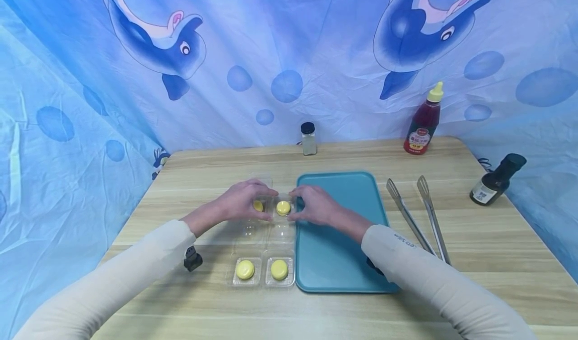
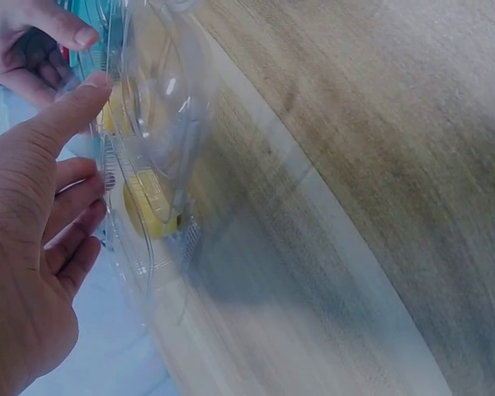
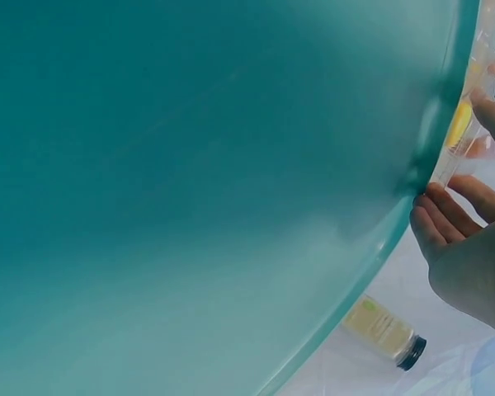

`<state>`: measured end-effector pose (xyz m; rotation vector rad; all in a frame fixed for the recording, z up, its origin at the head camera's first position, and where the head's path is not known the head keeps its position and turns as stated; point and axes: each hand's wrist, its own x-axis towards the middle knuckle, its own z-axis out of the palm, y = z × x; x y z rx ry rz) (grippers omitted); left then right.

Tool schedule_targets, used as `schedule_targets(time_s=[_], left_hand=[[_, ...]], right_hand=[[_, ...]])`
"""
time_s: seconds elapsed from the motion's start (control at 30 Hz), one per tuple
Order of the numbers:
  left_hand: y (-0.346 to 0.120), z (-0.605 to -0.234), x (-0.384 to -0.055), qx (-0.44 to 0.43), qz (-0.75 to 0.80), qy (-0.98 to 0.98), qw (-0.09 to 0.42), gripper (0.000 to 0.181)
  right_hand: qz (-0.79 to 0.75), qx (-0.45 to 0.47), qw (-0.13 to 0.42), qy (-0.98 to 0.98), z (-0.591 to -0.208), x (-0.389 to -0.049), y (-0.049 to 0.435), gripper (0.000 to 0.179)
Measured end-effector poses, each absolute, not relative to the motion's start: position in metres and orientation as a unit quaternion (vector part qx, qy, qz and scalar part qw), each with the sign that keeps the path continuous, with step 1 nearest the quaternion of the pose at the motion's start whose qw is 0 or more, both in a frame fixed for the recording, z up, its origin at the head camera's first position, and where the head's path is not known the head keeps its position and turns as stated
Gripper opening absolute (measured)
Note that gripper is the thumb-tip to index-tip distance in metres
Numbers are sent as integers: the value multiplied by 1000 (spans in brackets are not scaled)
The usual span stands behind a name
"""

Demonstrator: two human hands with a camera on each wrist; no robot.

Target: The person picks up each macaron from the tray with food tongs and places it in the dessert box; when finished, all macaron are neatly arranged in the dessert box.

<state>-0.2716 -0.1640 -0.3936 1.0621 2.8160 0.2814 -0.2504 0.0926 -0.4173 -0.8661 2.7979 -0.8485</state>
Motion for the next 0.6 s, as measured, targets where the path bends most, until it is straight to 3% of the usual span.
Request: schedule_targets(time_s=[0.23, 0.6], left_hand=[[-161, -392, -269, 352, 69, 932, 57, 75], [-154, -392, -264, 372, 7, 928, 14, 70]], right_hand=[[-263, -276, 43, 924, -416, -246, 89, 68], [-236, -291, -11, 927, -422, -241, 86, 66]])
